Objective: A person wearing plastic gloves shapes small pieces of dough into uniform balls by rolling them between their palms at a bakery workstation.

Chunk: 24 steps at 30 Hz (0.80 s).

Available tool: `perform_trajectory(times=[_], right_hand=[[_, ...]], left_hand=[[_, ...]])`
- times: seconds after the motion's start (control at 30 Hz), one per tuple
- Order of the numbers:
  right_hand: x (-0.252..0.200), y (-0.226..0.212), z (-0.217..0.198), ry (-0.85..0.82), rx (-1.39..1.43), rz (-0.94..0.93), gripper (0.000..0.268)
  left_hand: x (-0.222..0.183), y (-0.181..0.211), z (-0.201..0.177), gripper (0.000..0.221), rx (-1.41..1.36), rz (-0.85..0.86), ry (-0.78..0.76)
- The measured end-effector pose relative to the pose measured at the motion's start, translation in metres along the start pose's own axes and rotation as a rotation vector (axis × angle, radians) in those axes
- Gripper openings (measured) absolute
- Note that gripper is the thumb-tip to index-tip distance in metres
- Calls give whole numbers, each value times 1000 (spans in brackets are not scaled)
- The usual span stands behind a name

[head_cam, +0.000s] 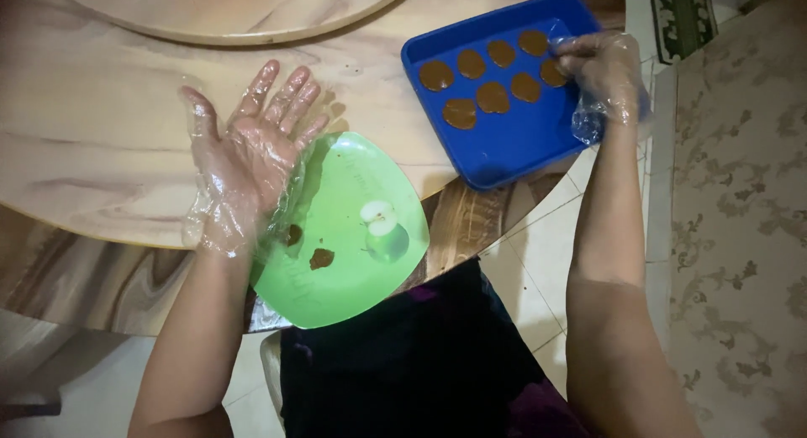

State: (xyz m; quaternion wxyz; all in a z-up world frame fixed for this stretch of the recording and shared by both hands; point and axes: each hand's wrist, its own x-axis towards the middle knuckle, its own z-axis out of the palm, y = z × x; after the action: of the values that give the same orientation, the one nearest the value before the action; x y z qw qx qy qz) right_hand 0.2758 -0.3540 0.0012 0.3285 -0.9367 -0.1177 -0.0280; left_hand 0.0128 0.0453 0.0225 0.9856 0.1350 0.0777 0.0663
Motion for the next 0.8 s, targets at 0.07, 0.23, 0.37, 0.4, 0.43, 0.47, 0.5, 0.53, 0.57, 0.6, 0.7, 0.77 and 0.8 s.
perform_trajectory(times=[0.07,0.23,0.37,0.4,0.43,0.47,0.5,0.53,0.57,0.6,0.7,0.77,0.8], right_hand=[[-1,5,0,48,-56,31,16],[-4,-8,-1,43,-113,75,22],[-14,-20,0,-26,-302,39,45],[-15,-18,0,-31,-353,-80,47],[-10,-8,5,-31,-353,-80,47],[-6,2,10,-31,-357,-106,47],[-1,12,15,-31,-361,-133,48],[1,15,15,-30,-361,-132,48],[3,18,16,-40,-406,-142,45],[5,21,16,-50,-452,-151,43],[14,44,25,16,-645,-312,19],[3,27,20,0,-543,-268,16],[0,17,17,-19,-442,-228,14]], left_hand=[[1,0,-2,97,-4,0,-12],[3,1,-3,96,-5,-1,-19],[1,0,-1,96,19,-13,-24],[0,-1,0,96,41,0,-18],[1,0,-1,96,41,0,-18],[1,0,-2,95,36,-5,-17],[1,1,-2,94,31,-11,-16],[1,0,-1,94,31,-11,-16],[0,0,0,95,32,-3,-12],[0,-1,1,96,33,5,-8],[-1,0,3,95,36,0,9],[0,-2,-1,96,23,6,-35],[1,-1,-2,98,8,15,-79]])
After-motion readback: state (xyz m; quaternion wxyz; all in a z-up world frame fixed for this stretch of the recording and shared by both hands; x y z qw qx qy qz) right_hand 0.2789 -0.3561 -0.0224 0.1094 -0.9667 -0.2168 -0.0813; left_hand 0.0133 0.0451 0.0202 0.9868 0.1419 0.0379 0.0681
